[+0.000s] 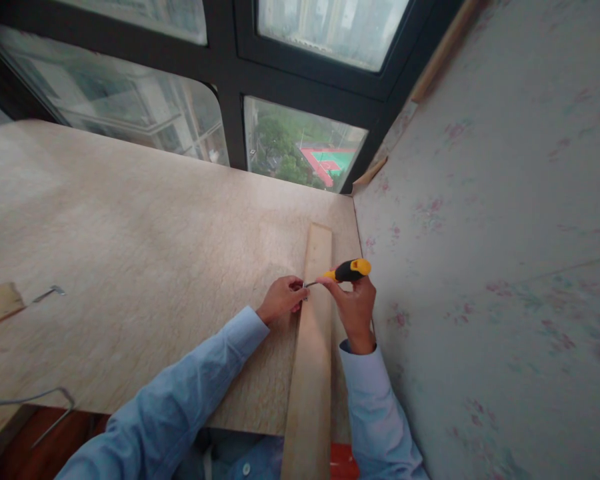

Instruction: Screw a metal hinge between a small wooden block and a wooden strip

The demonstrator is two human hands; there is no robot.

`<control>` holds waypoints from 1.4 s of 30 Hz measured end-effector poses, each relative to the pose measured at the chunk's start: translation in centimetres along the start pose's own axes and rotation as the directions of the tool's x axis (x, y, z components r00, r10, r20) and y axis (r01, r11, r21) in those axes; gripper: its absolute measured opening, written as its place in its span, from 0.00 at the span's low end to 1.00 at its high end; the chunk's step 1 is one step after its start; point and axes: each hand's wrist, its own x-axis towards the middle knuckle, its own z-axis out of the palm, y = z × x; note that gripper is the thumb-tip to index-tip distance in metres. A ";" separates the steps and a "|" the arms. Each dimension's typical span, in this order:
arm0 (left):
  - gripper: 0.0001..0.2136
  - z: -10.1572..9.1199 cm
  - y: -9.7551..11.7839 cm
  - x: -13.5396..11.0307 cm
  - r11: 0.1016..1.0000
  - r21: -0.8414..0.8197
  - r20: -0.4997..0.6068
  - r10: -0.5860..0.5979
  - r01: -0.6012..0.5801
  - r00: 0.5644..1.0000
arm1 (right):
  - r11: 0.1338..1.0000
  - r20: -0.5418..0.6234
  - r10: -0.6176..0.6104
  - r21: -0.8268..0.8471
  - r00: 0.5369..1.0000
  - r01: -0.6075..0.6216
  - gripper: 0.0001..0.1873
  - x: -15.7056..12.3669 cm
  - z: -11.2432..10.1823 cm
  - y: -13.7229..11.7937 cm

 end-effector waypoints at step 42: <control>0.10 0.0 0.7 -0.2 0.996 0.083 -0.008 -0.025 0.025 1.000 | 0.999 -0.454 -0.034 0.007 0.890 0.041 0.23 1.6 -1.1 1.2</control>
